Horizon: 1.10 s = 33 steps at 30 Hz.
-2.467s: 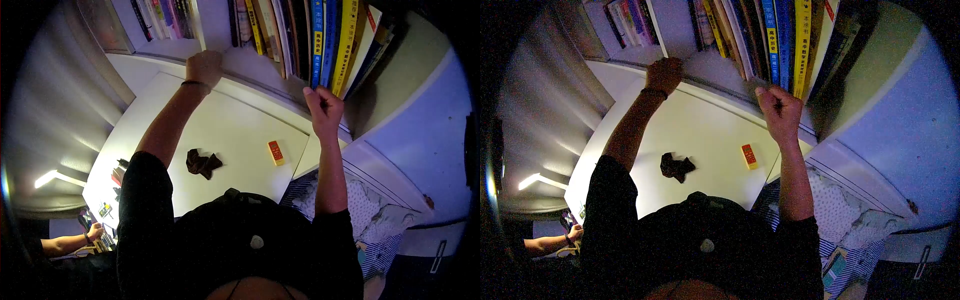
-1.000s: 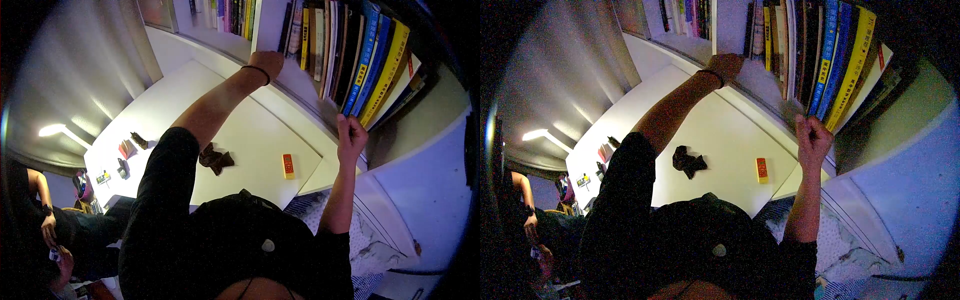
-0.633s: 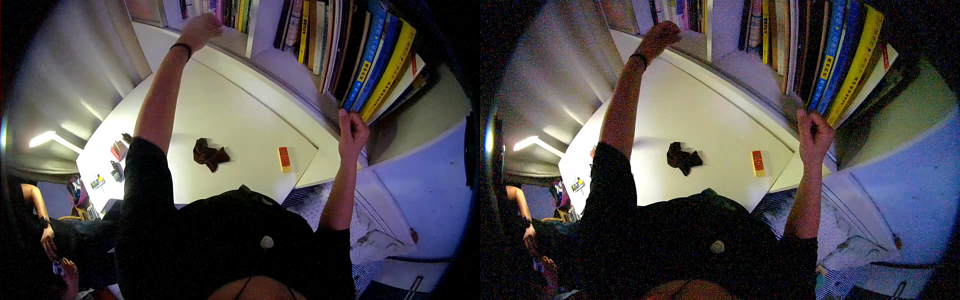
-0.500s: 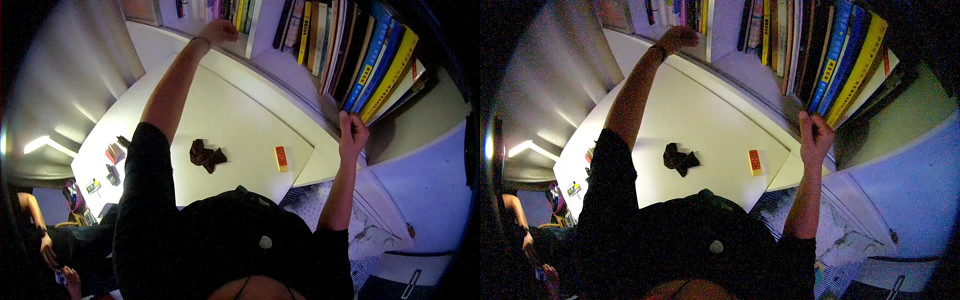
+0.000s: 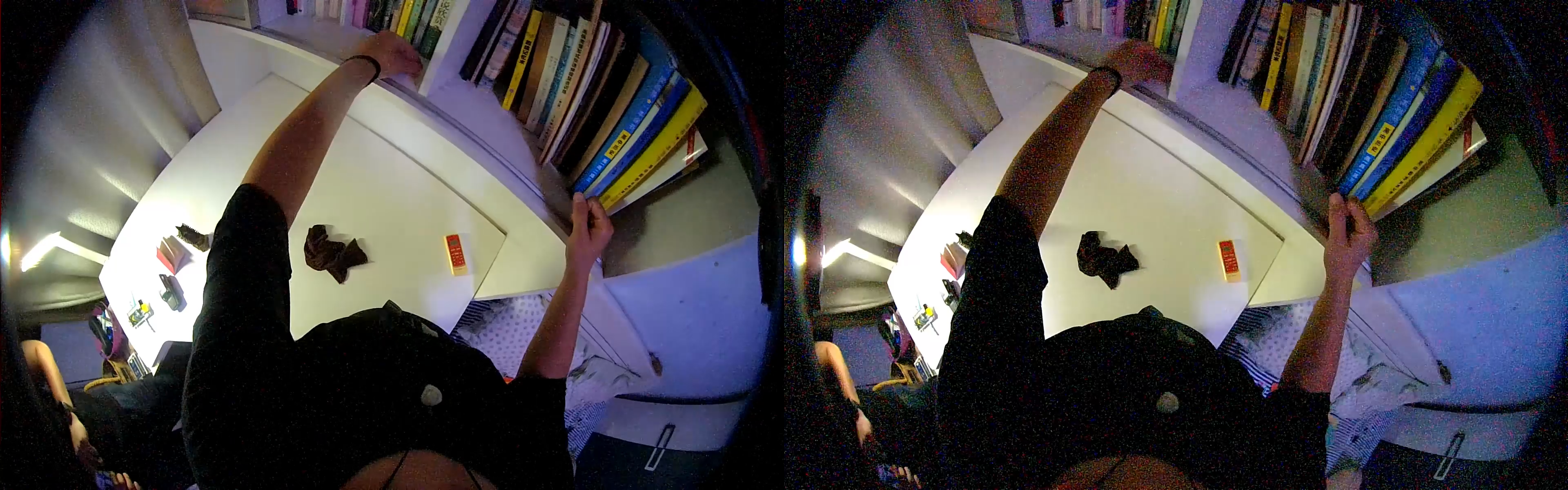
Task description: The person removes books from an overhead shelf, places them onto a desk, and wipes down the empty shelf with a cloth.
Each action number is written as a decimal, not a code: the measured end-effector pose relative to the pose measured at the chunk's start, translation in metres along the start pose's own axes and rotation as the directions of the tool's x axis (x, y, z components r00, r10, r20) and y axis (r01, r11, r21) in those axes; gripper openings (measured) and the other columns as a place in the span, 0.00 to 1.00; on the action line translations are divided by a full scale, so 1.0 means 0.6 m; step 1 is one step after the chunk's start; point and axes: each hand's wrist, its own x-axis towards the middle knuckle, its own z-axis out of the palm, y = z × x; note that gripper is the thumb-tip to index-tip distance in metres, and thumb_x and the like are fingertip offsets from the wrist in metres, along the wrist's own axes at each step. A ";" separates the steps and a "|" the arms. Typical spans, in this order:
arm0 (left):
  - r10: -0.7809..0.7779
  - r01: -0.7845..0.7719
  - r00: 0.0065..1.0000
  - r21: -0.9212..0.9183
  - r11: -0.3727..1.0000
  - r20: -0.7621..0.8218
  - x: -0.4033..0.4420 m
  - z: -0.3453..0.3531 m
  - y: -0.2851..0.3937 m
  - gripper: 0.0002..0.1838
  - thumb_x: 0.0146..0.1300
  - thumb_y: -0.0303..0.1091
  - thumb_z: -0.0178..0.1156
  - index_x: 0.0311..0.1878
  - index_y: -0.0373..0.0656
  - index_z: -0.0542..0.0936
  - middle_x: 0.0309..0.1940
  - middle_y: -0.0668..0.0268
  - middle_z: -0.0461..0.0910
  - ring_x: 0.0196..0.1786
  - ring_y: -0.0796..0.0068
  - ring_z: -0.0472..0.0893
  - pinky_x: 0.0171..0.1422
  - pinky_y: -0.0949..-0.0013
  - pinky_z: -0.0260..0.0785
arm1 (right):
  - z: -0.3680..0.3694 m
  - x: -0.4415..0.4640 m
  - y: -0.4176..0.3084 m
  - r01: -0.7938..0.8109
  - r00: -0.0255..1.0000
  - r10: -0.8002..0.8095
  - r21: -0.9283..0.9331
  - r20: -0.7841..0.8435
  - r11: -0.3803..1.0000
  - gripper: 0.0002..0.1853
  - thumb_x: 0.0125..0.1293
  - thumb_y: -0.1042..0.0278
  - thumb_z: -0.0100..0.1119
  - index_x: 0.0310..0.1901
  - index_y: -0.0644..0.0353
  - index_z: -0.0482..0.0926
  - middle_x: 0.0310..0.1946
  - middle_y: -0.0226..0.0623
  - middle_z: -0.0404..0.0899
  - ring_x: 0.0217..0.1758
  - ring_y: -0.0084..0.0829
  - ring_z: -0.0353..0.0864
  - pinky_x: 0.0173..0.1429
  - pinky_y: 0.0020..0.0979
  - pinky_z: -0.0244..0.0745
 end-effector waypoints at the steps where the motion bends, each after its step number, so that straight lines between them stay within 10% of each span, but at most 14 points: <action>1: 0.032 -0.037 0.998 -0.123 0.992 -0.045 -0.004 0.004 -0.009 0.09 0.52 0.43 0.61 0.33 0.52 0.84 0.32 0.65 0.82 0.36 0.67 0.81 0.44 0.65 0.73 | -0.002 0.001 0.001 0.023 1.000 -0.023 -0.013 0.008 1.000 0.13 0.61 0.68 0.59 0.21 0.61 0.69 0.18 0.22 0.64 0.23 0.17 0.59 0.28 0.21 0.56; 4: -0.020 0.009 0.999 -0.404 0.915 -0.025 -0.034 -0.014 -0.012 0.10 0.57 0.41 0.59 0.38 0.48 0.83 0.32 0.64 0.82 0.35 0.71 0.81 0.42 0.66 0.74 | 0.004 0.005 -0.004 0.099 0.995 -0.098 -0.047 0.014 0.994 0.14 0.62 0.69 0.57 0.20 0.61 0.68 0.17 0.23 0.62 0.24 0.18 0.57 0.28 0.23 0.55; 9: -0.134 -0.217 0.891 -0.667 0.713 -0.433 -0.101 -0.028 -0.042 0.08 0.58 0.36 0.58 0.37 0.43 0.80 0.28 0.65 0.80 0.32 0.76 0.78 0.39 0.70 0.71 | 0.001 0.006 -0.002 0.029 0.999 -0.028 -0.055 0.020 0.998 0.18 0.63 0.67 0.56 0.19 0.60 0.63 0.16 0.23 0.58 0.23 0.19 0.54 0.27 0.24 0.52; 11: 0.310 -0.217 0.655 0.222 0.951 -0.689 -0.152 -0.029 -0.075 0.09 0.62 0.35 0.53 0.36 0.39 0.76 0.23 0.66 0.75 0.30 0.78 0.73 0.37 0.72 0.68 | -0.001 0.006 0.010 0.040 0.999 -0.037 -0.077 0.038 0.996 0.18 0.62 0.64 0.57 0.19 0.60 0.63 0.16 0.23 0.58 0.23 0.18 0.54 0.27 0.24 0.52; 13: -0.397 -0.036 0.794 -0.687 0.726 -0.461 -0.245 -0.017 -0.060 0.12 0.64 0.35 0.50 0.30 0.37 0.73 0.20 0.68 0.67 0.27 0.78 0.66 0.33 0.74 0.62 | -0.001 0.006 0.007 0.054 0.998 -0.051 -0.069 0.038 0.996 0.18 0.62 0.63 0.57 0.19 0.61 0.64 0.16 0.23 0.60 0.23 0.19 0.55 0.28 0.24 0.53; 15: -0.469 -0.037 0.839 -0.889 0.457 -0.277 -0.338 0.021 -0.087 0.16 0.66 0.38 0.48 0.25 0.37 0.68 0.18 0.70 0.63 0.25 0.79 0.61 0.30 0.74 0.58 | 0.005 0.003 0.003 0.034 0.999 -0.032 -0.064 0.043 0.997 0.15 0.63 0.63 0.57 0.22 0.63 0.70 0.18 0.26 0.67 0.25 0.20 0.60 0.30 0.24 0.58; 18: -0.738 0.599 0.666 -0.670 0.438 0.113 -0.474 0.032 -0.064 0.25 0.65 0.44 0.52 0.16 0.37 0.67 0.15 0.66 0.67 0.23 0.80 0.67 0.29 0.71 0.63 | -0.011 0.002 0.029 0.026 0.998 -0.017 -0.182 0.053 0.983 0.12 0.62 0.63 0.58 0.28 0.64 0.77 0.24 0.30 0.74 0.29 0.22 0.67 0.36 0.26 0.64; 20: -0.661 0.367 0.746 -0.779 0.508 -0.081 -0.584 0.118 -0.095 0.02 0.59 0.25 0.55 0.33 0.38 0.76 0.32 0.67 0.74 0.34 0.81 0.74 0.30 0.76 0.67 | -0.018 0.004 0.044 -0.006 1.000 0.012 -0.218 0.026 0.976 0.12 0.60 0.62 0.59 0.35 0.66 0.80 0.32 0.35 0.79 0.36 0.27 0.73 0.45 0.28 0.69; 23: -0.770 0.558 0.626 -0.619 0.552 -0.123 -0.711 0.150 -0.096 0.24 0.50 0.13 0.53 0.51 0.46 0.71 0.53 0.63 0.67 0.41 0.71 0.78 0.41 0.72 0.73 | -0.030 0.015 0.093 -0.095 0.995 0.092 -0.152 -0.031 0.984 0.15 0.60 0.63 0.60 0.40 0.68 0.80 0.41 0.41 0.80 0.44 0.32 0.76 0.52 0.31 0.70; 28: -0.944 0.607 0.302 -0.736 0.300 -0.136 -0.863 0.178 -0.127 0.04 0.60 0.26 0.54 0.33 0.37 0.77 0.22 0.67 0.77 0.26 0.80 0.75 0.27 0.74 0.67 | -0.036 0.033 0.081 0.015 0.999 0.005 -0.354 0.054 0.935 0.16 0.61 0.61 0.58 0.43 0.66 0.79 0.44 0.44 0.79 0.46 0.34 0.76 0.51 0.32 0.72; 30: -0.998 0.721 0.063 -0.691 0.063 -0.025 -0.880 0.144 -0.131 0.18 0.64 0.42 0.52 0.27 0.36 0.77 0.19 0.67 0.75 0.23 0.81 0.72 0.29 0.76 0.65 | -0.032 0.037 0.094 0.405 0.914 -0.350 -0.483 0.204 0.776 0.17 0.61 0.59 0.59 0.43 0.65 0.80 0.44 0.45 0.79 0.44 0.33 0.76 0.49 0.31 0.72; 33: -0.974 0.769 -0.034 -0.628 0.117 -0.223 -0.934 0.168 -0.207 0.16 0.59 0.43 0.58 0.28 0.37 0.79 0.22 0.63 0.77 0.26 0.72 0.77 0.35 0.69 0.68 | -0.017 0.032 0.072 -0.084 0.995 0.067 -0.266 -0.073 0.960 0.17 0.61 0.58 0.58 0.41 0.67 0.81 0.41 0.45 0.79 0.41 0.31 0.75 0.48 0.29 0.72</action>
